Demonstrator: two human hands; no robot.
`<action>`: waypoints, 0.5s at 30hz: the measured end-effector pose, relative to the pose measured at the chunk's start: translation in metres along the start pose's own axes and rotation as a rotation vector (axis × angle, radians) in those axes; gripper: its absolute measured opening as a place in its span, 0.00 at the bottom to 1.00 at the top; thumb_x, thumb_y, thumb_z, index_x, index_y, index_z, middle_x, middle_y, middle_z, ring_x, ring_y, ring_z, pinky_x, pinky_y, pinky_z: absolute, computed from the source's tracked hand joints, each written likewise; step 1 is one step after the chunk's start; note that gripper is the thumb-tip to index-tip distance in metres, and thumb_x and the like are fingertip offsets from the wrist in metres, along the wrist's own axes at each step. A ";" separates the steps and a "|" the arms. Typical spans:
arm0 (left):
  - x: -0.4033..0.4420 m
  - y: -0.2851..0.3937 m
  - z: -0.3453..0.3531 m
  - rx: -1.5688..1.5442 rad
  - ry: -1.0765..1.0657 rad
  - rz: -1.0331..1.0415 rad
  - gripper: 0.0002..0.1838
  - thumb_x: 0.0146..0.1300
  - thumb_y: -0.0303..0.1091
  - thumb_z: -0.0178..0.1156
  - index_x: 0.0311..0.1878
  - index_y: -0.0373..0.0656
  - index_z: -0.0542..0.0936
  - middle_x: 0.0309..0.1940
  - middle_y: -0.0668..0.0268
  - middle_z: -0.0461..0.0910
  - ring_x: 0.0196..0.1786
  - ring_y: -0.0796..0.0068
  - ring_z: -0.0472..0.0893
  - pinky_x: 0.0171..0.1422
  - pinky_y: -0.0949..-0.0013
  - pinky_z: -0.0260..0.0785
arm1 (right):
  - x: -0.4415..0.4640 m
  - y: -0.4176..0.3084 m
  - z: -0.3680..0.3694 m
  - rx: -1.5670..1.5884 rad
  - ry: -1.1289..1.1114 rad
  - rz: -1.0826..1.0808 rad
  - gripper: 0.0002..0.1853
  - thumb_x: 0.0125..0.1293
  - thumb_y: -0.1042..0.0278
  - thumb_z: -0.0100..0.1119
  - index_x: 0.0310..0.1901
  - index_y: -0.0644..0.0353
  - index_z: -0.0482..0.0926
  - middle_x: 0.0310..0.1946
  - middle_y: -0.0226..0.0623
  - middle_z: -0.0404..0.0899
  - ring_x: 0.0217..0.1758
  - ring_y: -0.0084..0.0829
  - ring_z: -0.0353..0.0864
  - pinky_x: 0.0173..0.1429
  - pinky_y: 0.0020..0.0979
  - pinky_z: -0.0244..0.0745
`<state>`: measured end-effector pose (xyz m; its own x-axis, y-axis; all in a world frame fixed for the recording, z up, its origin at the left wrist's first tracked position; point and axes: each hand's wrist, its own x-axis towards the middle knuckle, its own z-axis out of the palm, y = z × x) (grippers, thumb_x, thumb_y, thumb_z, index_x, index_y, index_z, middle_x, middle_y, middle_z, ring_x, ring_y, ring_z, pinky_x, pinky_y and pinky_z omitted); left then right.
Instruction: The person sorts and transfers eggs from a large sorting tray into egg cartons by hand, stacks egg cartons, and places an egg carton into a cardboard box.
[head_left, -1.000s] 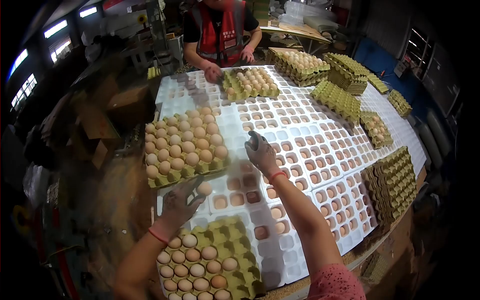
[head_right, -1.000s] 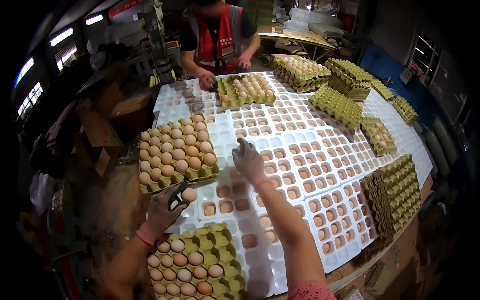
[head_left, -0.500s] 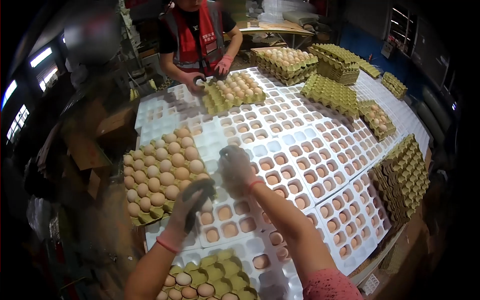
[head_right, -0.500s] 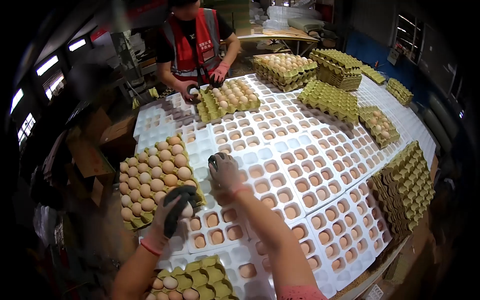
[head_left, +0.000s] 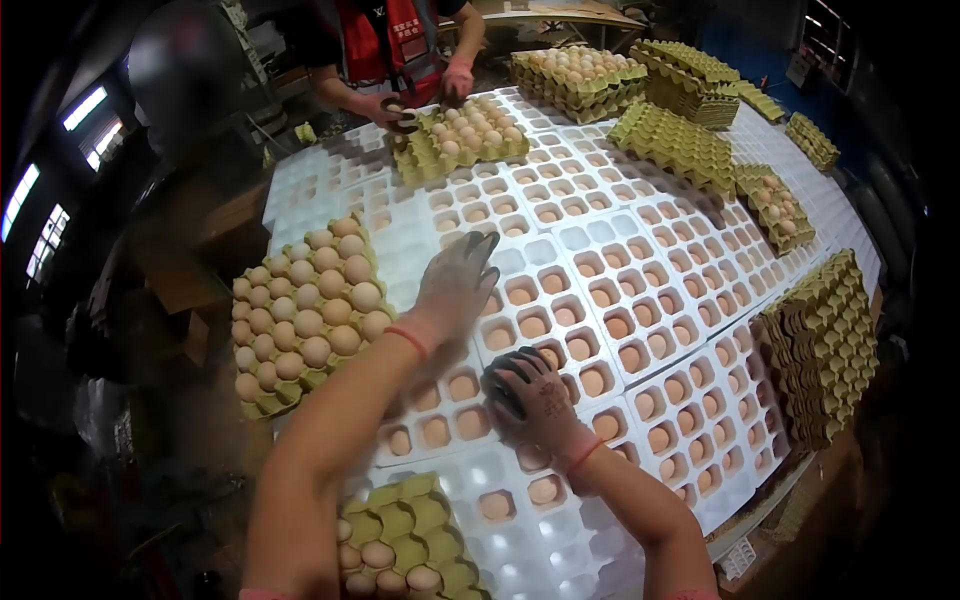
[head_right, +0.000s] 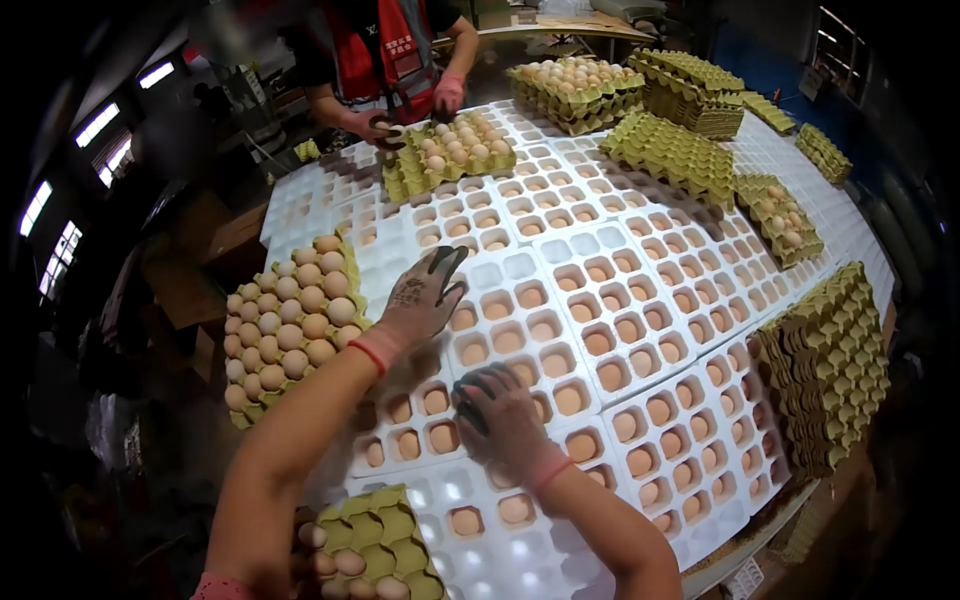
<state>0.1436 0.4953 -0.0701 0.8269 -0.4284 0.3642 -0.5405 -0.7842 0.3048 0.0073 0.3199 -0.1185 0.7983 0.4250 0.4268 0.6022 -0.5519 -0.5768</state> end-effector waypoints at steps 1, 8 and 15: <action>-0.013 0.009 -0.031 -0.117 -0.022 0.024 0.26 0.66 0.35 0.58 0.68 0.45 0.69 0.61 0.52 0.72 0.61 0.50 0.74 0.66 0.53 0.67 | 0.000 0.002 0.003 0.015 0.039 -0.019 0.17 0.57 0.62 0.63 0.46 0.60 0.77 0.50 0.48 0.74 0.59 0.52 0.71 0.70 0.50 0.62; -0.247 0.047 -0.193 -0.037 -0.408 -0.353 0.27 0.64 0.31 0.62 0.68 0.44 0.71 0.53 0.52 0.79 0.44 0.55 0.82 0.52 0.58 0.75 | -0.004 -0.048 0.003 -0.085 0.040 -0.367 0.21 0.52 0.64 0.66 0.50 0.53 0.78 0.53 0.41 0.75 0.59 0.47 0.71 0.67 0.52 0.64; -0.386 0.070 -0.196 0.026 -0.109 -0.546 0.29 0.60 0.33 0.63 0.66 0.42 0.71 0.56 0.51 0.75 0.57 0.47 0.75 0.61 0.54 0.69 | -0.027 -0.202 0.088 0.070 -0.323 -0.481 0.19 0.65 0.61 0.52 0.56 0.54 0.78 0.47 0.40 0.78 0.58 0.43 0.74 0.75 0.48 0.58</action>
<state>-0.2433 0.6939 -0.0169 0.9978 -0.0001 0.0660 -0.0267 -0.9153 0.4018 -0.1366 0.4830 -0.0752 0.3855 0.8193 0.4244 0.8853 -0.1989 -0.4203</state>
